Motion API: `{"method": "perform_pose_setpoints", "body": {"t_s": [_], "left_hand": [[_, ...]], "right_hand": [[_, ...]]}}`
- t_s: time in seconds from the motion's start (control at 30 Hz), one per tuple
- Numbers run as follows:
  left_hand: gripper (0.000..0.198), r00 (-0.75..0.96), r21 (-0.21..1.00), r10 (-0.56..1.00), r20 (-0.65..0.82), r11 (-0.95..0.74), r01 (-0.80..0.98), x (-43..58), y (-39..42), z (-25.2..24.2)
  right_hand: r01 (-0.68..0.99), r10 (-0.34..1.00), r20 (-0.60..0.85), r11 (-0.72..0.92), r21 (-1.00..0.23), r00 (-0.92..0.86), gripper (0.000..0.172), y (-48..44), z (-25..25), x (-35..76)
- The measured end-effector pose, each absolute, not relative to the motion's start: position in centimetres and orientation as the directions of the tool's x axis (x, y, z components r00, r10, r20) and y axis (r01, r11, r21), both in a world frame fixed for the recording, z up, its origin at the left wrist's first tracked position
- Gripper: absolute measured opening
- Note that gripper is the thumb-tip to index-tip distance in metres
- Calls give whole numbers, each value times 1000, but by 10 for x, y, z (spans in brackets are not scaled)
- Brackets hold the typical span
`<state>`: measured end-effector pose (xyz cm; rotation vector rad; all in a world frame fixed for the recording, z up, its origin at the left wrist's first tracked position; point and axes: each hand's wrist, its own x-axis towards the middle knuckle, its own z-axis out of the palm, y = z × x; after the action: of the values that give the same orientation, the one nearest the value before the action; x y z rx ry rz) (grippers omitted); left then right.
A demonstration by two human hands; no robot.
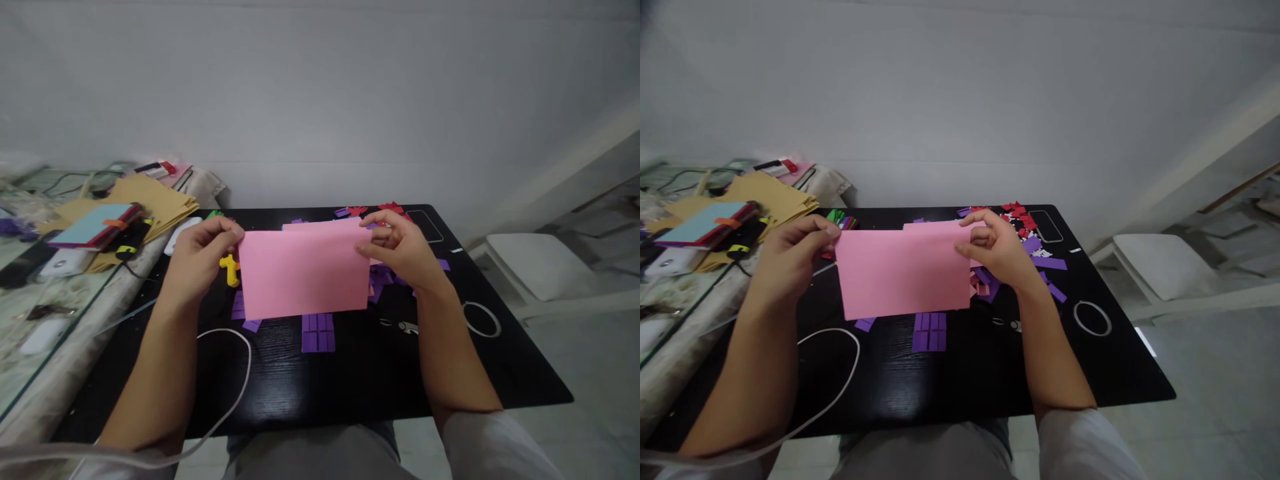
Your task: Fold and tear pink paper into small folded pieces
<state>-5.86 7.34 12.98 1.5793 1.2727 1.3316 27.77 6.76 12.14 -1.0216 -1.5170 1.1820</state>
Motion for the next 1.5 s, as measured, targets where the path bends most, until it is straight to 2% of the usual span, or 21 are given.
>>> {"method": "perform_pose_setpoints", "body": {"t_s": [0.1,0.17,0.3,0.4,0.5,0.63,0.77,0.97,1.1,1.27,1.5], "left_hand": [[16,273,852,943,189,-296,432,-66,73,135],[17,431,770,895,120,-358,528,-63,69,137],[29,586,741,810,29,-411,531,-36,59,134],[29,651,762,754,-88,-370,532,-16,51,127],[27,594,847,800,-86,-255,467,-8,48,120],[33,327,953,945,14,-112,283,-10,49,115],[33,155,990,982,107,-120,77,-8,52,109],[27,144,995,985,99,-99,-8,-5,56,99],[29,90,975,977,195,-183,-123,-5,59,94],[24,-29,972,975,219,-221,-81,-5,58,93],[26,-50,978,978,200,-203,-50,-3,56,96]], "right_hand": [[29,962,207,215,-976,-178,39,68,120,275],[19,939,230,243,-970,-255,39,65,118,267],[68,863,240,300,-952,-446,36,53,114,246],[119,865,228,311,-943,-447,31,46,113,234],[87,903,253,299,-950,-346,33,46,113,231],[32,946,258,269,-963,-195,35,51,116,237],[-50,964,256,253,-966,-76,24,49,120,236],[-103,961,278,278,-955,13,23,45,123,230],[-62,959,283,283,-957,7,24,42,121,228],[-26,961,277,277,-960,6,29,39,119,226],[-64,971,237,238,-969,15,31,36,127,225]]}}
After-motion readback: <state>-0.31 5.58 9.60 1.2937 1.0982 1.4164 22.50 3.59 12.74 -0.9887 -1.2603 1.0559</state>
